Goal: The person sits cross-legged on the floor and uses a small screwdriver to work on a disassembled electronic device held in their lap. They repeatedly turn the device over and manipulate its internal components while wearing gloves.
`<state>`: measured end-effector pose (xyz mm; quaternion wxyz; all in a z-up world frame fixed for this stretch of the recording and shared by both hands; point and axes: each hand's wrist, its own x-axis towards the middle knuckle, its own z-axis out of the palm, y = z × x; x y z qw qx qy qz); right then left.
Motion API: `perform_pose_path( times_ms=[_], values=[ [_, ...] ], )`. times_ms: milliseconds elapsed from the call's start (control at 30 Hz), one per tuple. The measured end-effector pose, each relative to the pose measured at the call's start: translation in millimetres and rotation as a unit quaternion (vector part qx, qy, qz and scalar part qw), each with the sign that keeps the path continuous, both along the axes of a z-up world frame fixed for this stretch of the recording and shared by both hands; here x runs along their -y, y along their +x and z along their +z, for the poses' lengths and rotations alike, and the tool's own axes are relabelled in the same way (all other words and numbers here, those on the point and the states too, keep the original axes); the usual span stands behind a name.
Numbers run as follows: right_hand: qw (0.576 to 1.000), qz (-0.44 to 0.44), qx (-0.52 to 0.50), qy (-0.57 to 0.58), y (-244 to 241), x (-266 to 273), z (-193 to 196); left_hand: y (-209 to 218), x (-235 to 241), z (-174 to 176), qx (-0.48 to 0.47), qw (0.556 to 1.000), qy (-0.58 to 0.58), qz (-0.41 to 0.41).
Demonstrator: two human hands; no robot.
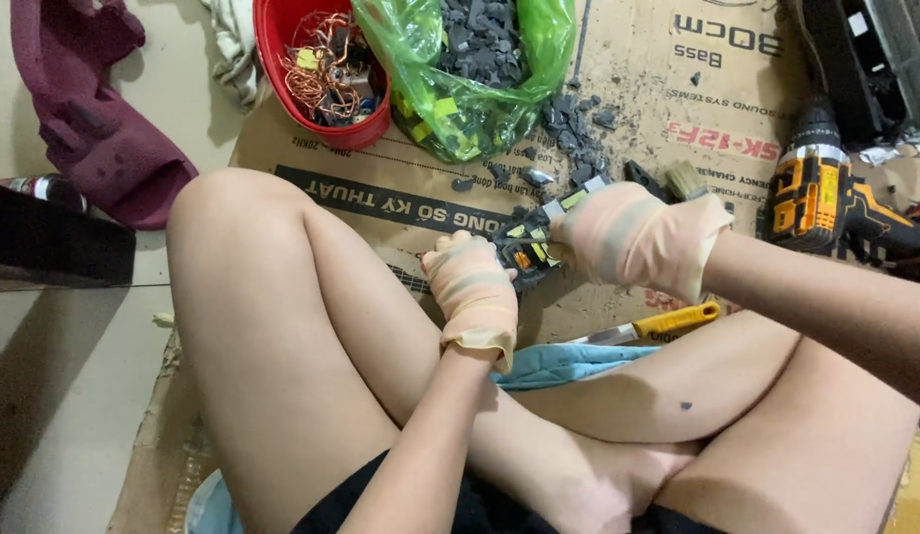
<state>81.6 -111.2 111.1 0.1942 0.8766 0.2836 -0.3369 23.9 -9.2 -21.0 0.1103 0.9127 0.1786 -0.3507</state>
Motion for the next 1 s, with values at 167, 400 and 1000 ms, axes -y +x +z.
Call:
perform_pose_path(
  times_ms=[167, 400, 1000],
  values=[
    [0.923, -0.328, -0.142, 0.143, 8.3, 27.7, -14.2, -2.3, 0.6, -11.4, 0.002, 1.000, -0.012, 0.012],
    [0.987, -0.151, -0.046, 0.041, -11.5, 17.5, -23.4, -5.2, -0.1, -5.9, -0.004, 1.000, -0.012, 0.017],
    [0.931, -0.337, -0.053, 0.125, -26.8, 26.3, -64.8, -4.8, 0.5, -5.6, -0.006, 0.999, -0.017, 0.031]
  ],
)
